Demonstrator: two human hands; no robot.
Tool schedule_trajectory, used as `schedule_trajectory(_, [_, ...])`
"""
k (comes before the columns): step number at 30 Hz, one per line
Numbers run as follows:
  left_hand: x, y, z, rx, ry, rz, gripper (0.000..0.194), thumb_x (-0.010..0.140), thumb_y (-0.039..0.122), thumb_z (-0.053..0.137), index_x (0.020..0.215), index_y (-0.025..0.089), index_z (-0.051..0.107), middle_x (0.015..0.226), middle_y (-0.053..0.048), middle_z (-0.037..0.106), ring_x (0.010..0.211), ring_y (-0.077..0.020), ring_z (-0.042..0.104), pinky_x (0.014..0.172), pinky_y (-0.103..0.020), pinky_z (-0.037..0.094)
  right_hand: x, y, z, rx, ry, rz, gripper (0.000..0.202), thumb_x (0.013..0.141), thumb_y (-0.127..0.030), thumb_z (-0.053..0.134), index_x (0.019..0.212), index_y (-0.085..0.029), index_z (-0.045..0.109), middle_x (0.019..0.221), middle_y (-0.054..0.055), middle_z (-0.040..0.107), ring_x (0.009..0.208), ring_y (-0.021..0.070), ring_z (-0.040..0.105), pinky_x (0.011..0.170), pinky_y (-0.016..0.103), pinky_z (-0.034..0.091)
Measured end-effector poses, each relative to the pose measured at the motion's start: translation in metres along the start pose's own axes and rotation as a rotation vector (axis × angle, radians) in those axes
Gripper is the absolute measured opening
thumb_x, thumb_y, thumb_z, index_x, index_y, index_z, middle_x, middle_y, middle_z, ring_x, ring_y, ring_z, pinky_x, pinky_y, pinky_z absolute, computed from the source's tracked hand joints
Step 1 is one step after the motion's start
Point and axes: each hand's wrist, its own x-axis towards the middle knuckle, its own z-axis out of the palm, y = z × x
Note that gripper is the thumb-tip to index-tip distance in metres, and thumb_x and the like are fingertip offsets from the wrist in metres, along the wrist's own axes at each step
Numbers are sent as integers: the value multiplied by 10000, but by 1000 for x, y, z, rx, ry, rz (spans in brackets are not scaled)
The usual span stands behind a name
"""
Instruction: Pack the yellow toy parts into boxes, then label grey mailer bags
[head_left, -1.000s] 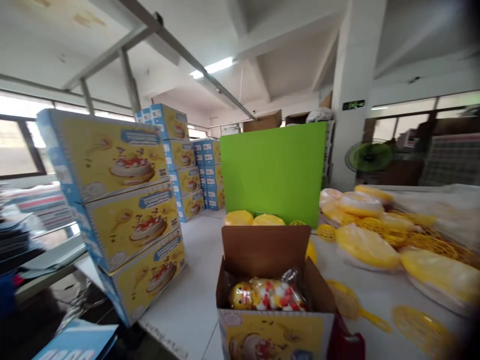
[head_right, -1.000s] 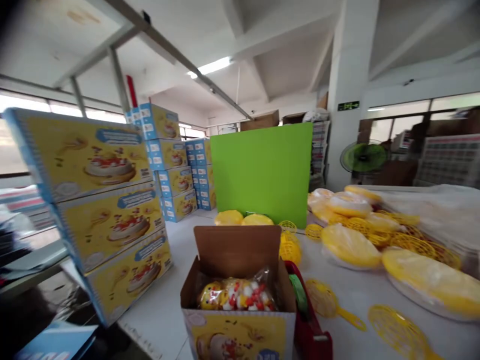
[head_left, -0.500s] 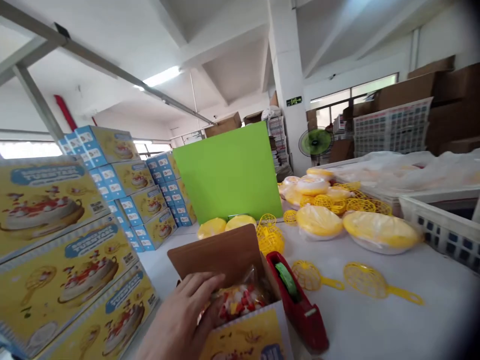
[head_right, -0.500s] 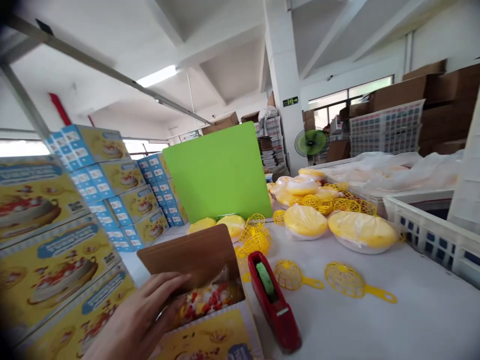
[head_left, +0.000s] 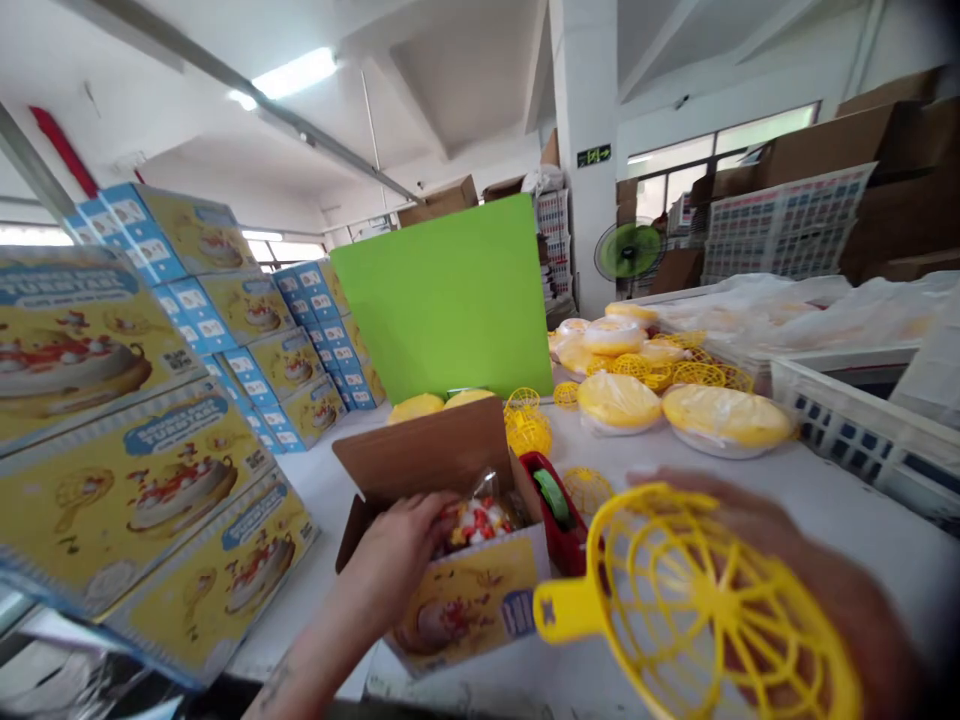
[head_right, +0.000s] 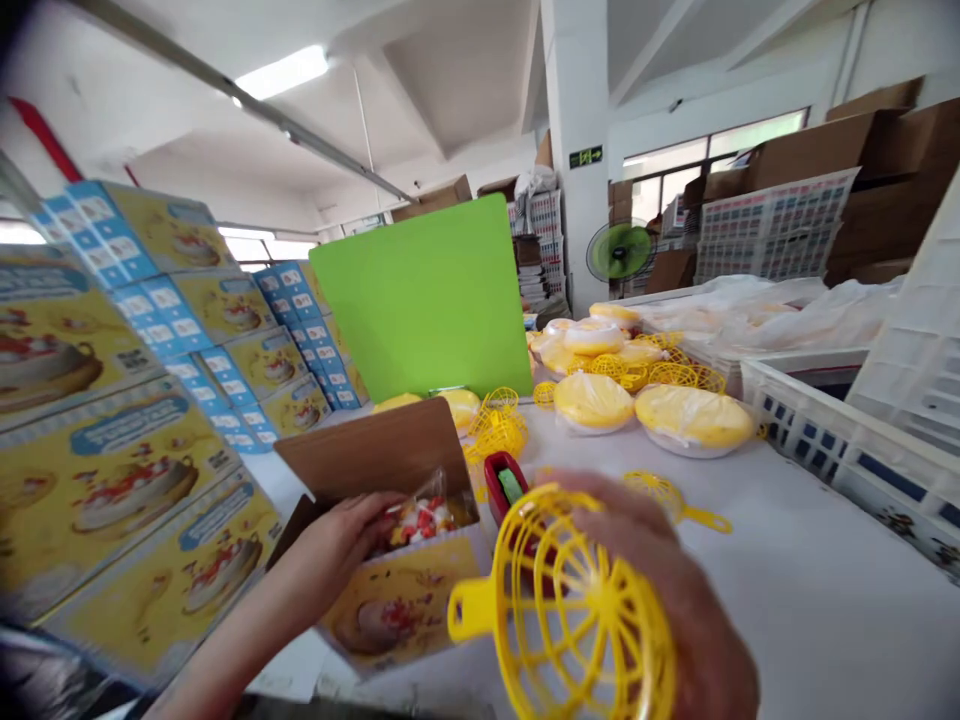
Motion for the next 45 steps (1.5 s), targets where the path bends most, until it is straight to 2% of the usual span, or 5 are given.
schedule_trajectory(4, [-5,5,4,-126,140,-111,337,963,317,335,1127,211,610,1194,-59,658,1131,-242,570,984,-382,415,62,-29,6,47,234,-307,499,830,-422,605,1303,-303,501,1285,129,513,1203,349,514,1015,576,430])
schedule_trajectory(16, [-10,3,1,-465,291,-205,339,953,400,349,1072,235,619,1077,-30,692,990,-214,616,865,-328,435,156,-39,67,-202,-765,-159,550,749,-464,681,1234,-223,582,1175,79,588,1008,227,598,913,394,481])
schedule_trajectory(28, [-8,5,4,-203,273,-137,362,953,333,318,1139,244,615,1148,-51,675,1119,-256,583,907,-391,424,156,-35,93,-574,-939,-299,844,721,-763,523,1280,-132,569,1241,200,526,1151,381,478,921,523,432])
schedule_trajectory(34, [-6,3,4,-101,195,-98,389,972,294,278,1190,245,597,1213,-60,646,1150,-249,565,944,-385,419,190,-37,82,-548,-1344,-404,623,783,-474,670,1297,-136,568,1206,147,600,1074,279,591,836,346,467])
schedule_trajectory(45, [-5,-4,-39,148,-63,80,434,939,326,403,1358,276,507,1262,-74,641,1110,-251,622,920,-364,477,184,-29,101,-693,-1498,-511,505,777,-434,707,1158,-107,655,1032,106,673,875,223,632,634,281,414])
